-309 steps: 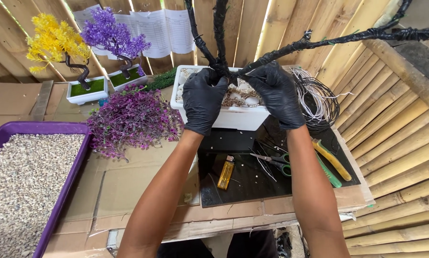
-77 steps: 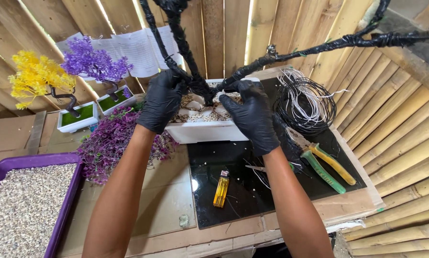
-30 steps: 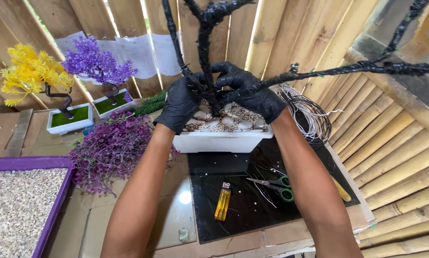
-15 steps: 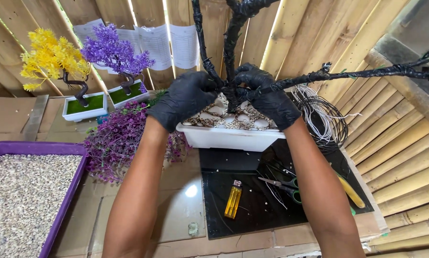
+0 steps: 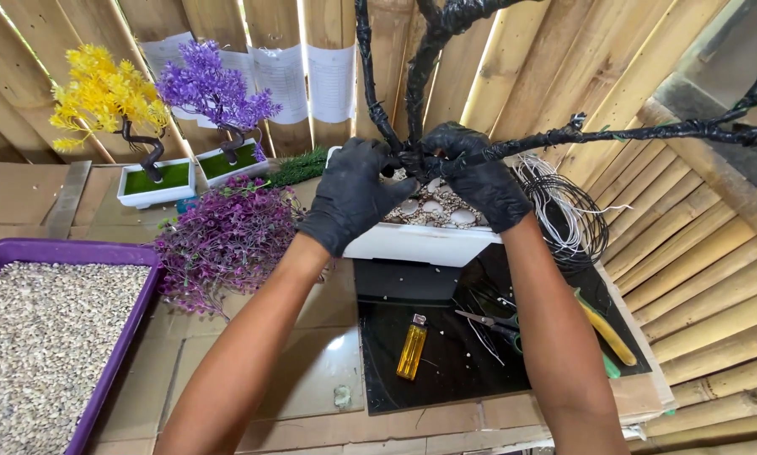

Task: The person arranges small white stones and gravel around the base of a black artificial bonsai tree in a white rectangular pot. They use their gloved hands to position the stones and adjust the tree's placement. Later, they use scissors to cut a piece of black plastic sheeting.

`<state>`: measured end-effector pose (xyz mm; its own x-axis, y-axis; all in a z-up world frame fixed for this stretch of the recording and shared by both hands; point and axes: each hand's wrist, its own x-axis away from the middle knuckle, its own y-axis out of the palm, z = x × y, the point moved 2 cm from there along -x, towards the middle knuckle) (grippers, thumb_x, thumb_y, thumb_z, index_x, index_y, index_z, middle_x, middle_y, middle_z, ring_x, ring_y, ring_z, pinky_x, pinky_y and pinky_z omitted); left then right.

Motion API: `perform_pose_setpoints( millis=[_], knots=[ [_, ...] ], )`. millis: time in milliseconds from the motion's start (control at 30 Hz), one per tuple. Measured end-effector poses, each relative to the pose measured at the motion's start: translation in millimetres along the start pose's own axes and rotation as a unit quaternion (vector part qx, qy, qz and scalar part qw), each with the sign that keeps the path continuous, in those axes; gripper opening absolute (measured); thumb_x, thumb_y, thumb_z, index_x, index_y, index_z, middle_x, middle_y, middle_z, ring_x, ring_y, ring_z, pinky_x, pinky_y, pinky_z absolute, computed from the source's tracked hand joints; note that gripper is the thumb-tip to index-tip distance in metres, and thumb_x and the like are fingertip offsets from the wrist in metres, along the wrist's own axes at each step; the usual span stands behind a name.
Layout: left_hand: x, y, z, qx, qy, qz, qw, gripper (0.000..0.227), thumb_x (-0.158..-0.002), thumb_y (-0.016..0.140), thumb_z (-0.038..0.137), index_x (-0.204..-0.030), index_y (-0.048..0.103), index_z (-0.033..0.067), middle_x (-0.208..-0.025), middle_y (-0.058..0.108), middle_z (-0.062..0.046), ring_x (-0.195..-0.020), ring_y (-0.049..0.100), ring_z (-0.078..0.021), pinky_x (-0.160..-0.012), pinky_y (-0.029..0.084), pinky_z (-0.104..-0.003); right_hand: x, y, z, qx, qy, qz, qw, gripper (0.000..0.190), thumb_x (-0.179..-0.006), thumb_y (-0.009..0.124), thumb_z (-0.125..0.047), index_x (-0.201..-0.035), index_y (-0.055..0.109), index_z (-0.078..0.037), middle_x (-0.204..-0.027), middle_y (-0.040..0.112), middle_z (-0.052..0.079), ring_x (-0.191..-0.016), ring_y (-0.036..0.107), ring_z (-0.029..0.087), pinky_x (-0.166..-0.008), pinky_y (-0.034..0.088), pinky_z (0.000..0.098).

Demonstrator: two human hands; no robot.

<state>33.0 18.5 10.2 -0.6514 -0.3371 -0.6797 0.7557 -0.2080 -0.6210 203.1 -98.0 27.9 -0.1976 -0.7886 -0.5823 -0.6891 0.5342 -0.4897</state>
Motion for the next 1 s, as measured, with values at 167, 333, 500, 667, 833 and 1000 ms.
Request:
perform_pose_setpoints(
  millis=[167, 333, 500, 667, 833, 1000],
  knots=[
    [7, -1, 23, -0.034, -0.018, 0.025, 0.999, 0.032, -0.076, 0.086, 0.045, -0.081, 0.071, 0.0172, -0.075, 0.066, -0.007, -0.087, 0.067, -0.0322, -0.078, 0.056, -0.045, 5, 4, 20, 0.01, 0.036, 0.001, 0.999, 0.013, -0.092, 0.076, -0.003, -0.103, 0.076, -0.01, -0.089, 0.07, 0.007, -0.09, 0.068, 0.02, -0.082, 0.055, 0.0329],
    [13, -2, 24, -0.05, -0.029, 0.013, 0.998, 0.029, -0.076, 0.085, 0.044, -0.081, 0.071, 0.0188, -0.074, 0.064, -0.005, -0.087, 0.066, -0.0311, -0.078, 0.055, -0.044, 9, 5, 7, -0.027, 0.071, -0.006, 0.997, 0.015, -0.09, 0.075, -0.002, -0.104, 0.076, -0.009, -0.091, 0.072, 0.006, -0.093, 0.066, 0.014, -0.083, 0.057, 0.0323],
    [15, -1, 24, -0.027, -0.027, 0.029, 0.999, 0.025, -0.082, 0.082, 0.042, -0.088, 0.072, 0.0199, -0.077, 0.066, -0.006, -0.088, 0.066, -0.0329, -0.082, 0.054, -0.046, 9, 2, -1, 0.015, 0.029, 0.012, 0.999, 0.015, -0.089, 0.077, 0.0, -0.103, 0.076, -0.005, -0.089, 0.072, 0.017, -0.089, 0.072, 0.028, -0.08, 0.057, 0.0385],
    [11, 0, 24, -0.008, -0.058, -0.007, 0.998, 0.017, -0.081, 0.082, 0.041, -0.086, 0.074, 0.0261, -0.075, 0.068, -0.002, -0.088, 0.066, -0.0298, -0.084, 0.054, -0.043, 5, -4, 1, -0.051, 0.026, 0.009, 0.998, 0.015, -0.09, 0.074, -0.002, -0.104, 0.074, -0.009, -0.088, 0.07, 0.008, -0.089, 0.068, 0.02, -0.082, 0.056, 0.033],
    [9, -6, 27, 0.003, -0.07, -0.007, 0.997, 0.016, -0.081, 0.083, 0.037, -0.088, 0.076, 0.024, -0.074, 0.069, -0.004, -0.087, 0.067, -0.0309, -0.084, 0.055, -0.045, 4, -2, -1, -0.068, 0.035, 0.008, 0.997, 0.015, -0.091, 0.071, -0.001, -0.103, 0.074, -0.009, -0.089, 0.067, 0.004, -0.091, 0.067, 0.016, -0.084, 0.055, 0.0301],
    [10, 0, 22, 0.088, -0.097, 0.009, 0.991, 0.02, -0.077, 0.086, 0.03, -0.09, 0.076, 0.0193, -0.078, 0.071, -0.008, -0.089, 0.069, -0.0333, -0.082, 0.058, -0.046, 2, 3, -7, -0.004, 0.014, 0.014, 1.0, 0.015, -0.09, 0.073, 0.0, -0.103, 0.073, -0.005, -0.09, 0.07, 0.014, -0.092, 0.071, 0.028, -0.086, 0.055, 0.0386]
  ],
)
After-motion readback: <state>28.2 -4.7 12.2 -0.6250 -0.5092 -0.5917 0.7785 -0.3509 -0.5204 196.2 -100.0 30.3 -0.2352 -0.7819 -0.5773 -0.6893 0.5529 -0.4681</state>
